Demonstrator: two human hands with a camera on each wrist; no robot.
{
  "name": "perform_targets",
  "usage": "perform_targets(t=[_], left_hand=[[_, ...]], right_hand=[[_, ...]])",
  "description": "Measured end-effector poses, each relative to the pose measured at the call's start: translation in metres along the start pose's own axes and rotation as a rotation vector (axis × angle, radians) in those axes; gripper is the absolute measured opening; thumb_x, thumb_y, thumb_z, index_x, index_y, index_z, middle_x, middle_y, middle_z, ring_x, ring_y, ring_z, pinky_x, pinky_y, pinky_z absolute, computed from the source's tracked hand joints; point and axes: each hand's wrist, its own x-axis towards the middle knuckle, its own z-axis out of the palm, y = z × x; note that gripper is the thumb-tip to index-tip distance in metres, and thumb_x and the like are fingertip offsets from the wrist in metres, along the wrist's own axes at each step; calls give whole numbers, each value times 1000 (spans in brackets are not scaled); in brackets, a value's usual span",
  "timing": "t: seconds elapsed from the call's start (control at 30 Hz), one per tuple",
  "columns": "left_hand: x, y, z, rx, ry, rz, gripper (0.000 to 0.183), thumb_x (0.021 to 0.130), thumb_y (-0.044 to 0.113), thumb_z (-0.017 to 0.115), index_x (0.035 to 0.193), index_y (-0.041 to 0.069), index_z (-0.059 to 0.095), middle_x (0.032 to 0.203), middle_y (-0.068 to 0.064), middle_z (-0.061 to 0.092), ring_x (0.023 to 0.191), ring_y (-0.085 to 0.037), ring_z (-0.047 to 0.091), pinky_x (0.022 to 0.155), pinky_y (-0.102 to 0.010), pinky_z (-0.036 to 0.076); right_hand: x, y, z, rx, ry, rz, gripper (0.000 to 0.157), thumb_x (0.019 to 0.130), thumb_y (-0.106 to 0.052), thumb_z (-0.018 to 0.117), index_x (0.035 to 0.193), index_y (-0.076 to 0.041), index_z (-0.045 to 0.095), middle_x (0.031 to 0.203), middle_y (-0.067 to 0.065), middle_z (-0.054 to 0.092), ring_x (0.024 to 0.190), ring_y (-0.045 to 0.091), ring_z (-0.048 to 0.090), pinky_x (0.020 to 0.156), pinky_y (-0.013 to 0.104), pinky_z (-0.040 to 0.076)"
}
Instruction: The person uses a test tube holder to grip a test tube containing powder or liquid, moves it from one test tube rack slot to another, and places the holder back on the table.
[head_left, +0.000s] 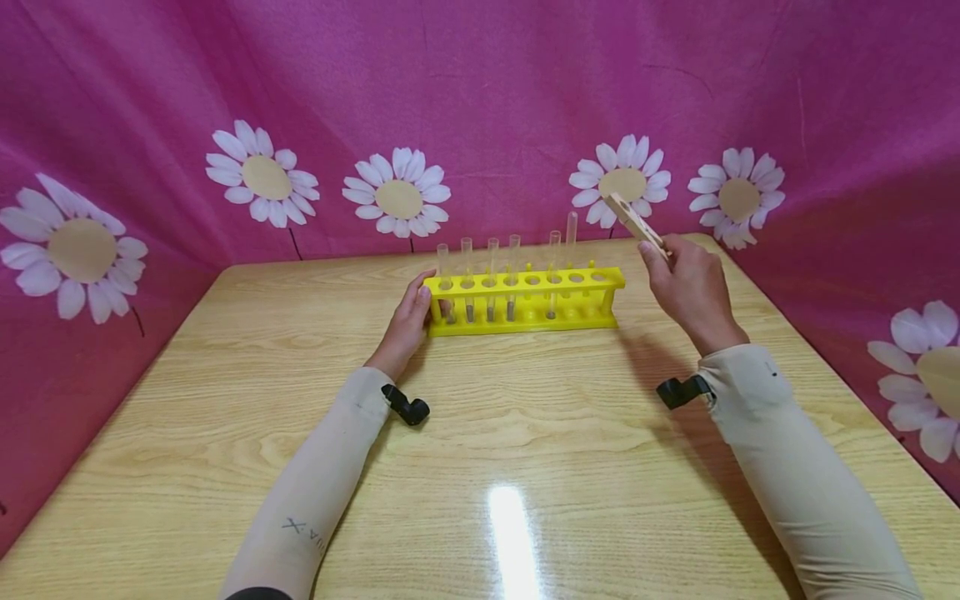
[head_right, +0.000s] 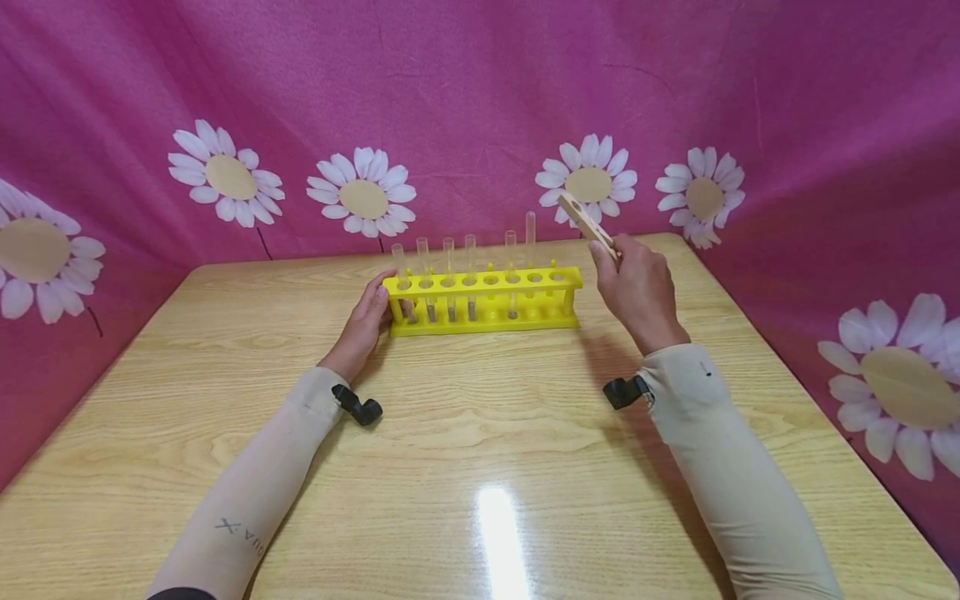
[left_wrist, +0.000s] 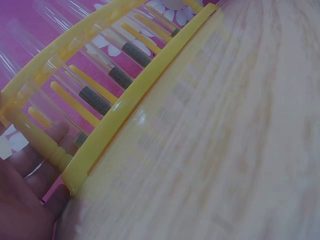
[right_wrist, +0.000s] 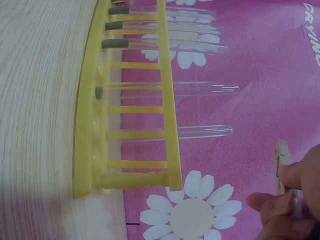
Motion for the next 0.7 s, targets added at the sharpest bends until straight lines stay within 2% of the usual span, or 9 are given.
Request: perform_targets(t=[0.23,0.4,0.5,0.63,0.7], left_hand=[[0,0,0,-12,-1,-10,51,103,47,26,151,27,28,136,-9,43,122,-20,39,110,-41,28],[0,-1,0,-12,2,-7,50,104,46,26,150,27,29,132,-11,45,120,-20,40,110,-41,28],[-2,4,0,-12,-6,-15,50,104,44,25,151,26,28,134,-13,44,121,-22,39,111,-43,27],[-2,5,0,-8,-8,-32,49,105,44,25,151,28,27,139,-11,41,124,-24,38,112,-43,26],[0,1,0,-5,0,-26,50,104,46,26,151,29,28,138,-10,42,123,-23,39,111,-42,28]], right_hand=[[1,1,-1,1,-62,42,49,100,-48,42,106,-3,57,74,13,48,60,28,44,43,33,37],[1,2,0,9,-116,79,51,100,-50,43,108,-1,57,75,13,48,59,27,44,42,33,38],[1,3,1,-3,-126,86,55,100,-51,42,114,1,54,80,15,50,62,28,45,44,33,40],[0,3,0,4,-148,119,61,99,-52,41,129,1,42,89,18,50,67,29,46,48,33,42],[0,2,0,8,-152,133,61,99,-52,41,132,-1,37,89,18,49,68,30,45,49,33,42]])
